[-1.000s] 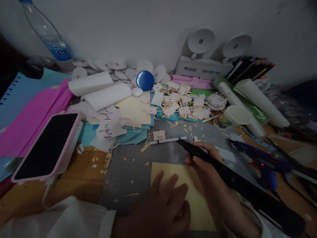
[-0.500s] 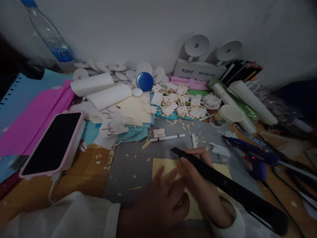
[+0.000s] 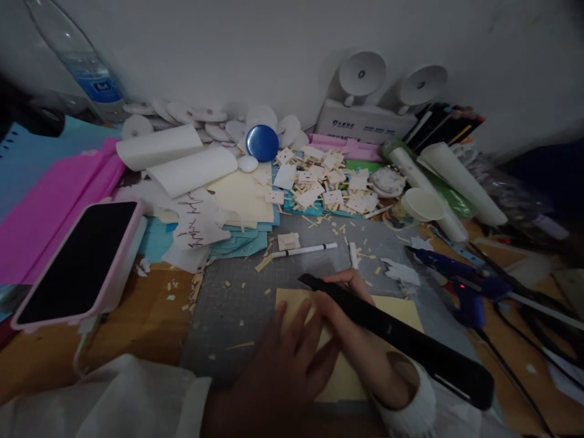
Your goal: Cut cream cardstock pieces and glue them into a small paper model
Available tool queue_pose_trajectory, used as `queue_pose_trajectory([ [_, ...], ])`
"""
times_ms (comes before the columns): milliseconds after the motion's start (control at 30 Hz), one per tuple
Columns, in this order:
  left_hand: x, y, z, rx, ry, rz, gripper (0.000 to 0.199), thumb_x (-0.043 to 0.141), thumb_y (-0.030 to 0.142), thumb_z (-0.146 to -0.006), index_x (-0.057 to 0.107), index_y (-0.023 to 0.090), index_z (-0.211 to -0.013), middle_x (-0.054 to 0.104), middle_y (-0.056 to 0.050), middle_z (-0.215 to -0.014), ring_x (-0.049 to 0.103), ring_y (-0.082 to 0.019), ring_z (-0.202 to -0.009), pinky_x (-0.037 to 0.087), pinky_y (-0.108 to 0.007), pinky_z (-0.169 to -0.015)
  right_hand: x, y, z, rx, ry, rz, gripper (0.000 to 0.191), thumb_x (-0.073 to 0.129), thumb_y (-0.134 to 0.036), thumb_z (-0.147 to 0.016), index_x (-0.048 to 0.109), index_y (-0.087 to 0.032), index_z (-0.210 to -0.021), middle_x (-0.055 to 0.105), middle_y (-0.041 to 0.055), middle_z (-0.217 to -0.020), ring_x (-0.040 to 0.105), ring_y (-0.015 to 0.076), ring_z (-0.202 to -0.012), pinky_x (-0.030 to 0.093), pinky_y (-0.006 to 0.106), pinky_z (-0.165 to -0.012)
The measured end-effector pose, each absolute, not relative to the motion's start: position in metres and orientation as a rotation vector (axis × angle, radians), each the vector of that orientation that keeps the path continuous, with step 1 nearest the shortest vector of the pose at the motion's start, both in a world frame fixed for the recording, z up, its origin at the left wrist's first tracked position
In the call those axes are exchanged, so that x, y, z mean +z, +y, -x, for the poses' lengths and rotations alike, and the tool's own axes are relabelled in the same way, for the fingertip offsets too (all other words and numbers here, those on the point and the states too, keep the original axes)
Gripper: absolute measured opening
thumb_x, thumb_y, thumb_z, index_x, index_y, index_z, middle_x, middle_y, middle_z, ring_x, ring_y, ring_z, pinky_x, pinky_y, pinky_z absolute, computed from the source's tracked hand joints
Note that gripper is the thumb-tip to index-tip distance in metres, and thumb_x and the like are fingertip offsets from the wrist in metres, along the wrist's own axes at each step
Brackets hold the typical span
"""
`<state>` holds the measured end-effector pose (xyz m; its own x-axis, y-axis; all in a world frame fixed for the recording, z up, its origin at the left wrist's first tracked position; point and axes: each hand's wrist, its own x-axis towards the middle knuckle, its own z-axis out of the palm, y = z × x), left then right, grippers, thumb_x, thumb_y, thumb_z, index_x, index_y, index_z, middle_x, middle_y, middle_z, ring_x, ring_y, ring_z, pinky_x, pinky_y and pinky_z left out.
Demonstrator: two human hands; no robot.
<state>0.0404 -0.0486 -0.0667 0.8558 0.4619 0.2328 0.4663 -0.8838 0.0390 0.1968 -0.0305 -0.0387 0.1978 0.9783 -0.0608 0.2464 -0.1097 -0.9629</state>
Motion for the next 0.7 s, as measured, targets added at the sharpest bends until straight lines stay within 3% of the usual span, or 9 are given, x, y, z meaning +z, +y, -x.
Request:
queue_pose_trajectory([
  [267,-0.066,-0.047,-0.044,-0.386,-0.737,3.015,0.036,0.048,0.031,-0.093,0.051,0.019,-0.127,0.051,-0.019,-0.131,0.039,-0.043,-0.126,0.03,-0.065,-0.096,-0.033,-0.033,-0.19,0.908,-1.244,1.627,0.01,0.055,-0.024,-0.08,0.047,-0.024,-0.086,0.054,-0.0045,-0.069,0.055,0.0124,-0.06,0.047,0.023,-0.053],
  [433,-0.067,-0.048,-0.043,-0.352,-0.708,3.065,0.043,0.045,0.036,-0.093,0.047,0.018,-0.132,0.049,-0.02,-0.132,0.04,-0.043,-0.124,0.029,-0.067,-0.095,-0.045,-0.039,-0.185,0.826,-1.343,1.684,0.011,0.055,-0.025,-0.079,0.045,-0.024,-0.085,0.052,-0.0074,-0.054,0.05,0.0111,-0.044,0.042,0.022,-0.042],
  [700,-0.079,-0.052,-0.046,-0.484,-0.747,3.009,0.04,0.047,0.036,-0.093,0.049,0.022,-0.13,0.055,-0.015,-0.124,0.044,-0.041,-0.12,0.029,-0.068,-0.095,-0.052,-0.042,-0.188,0.749,-1.511,1.657,0.018,0.058,-0.029,-0.078,0.045,-0.024,-0.09,0.059,-0.0042,-0.062,0.055,0.0125,-0.048,0.045,0.022,-0.044],
])
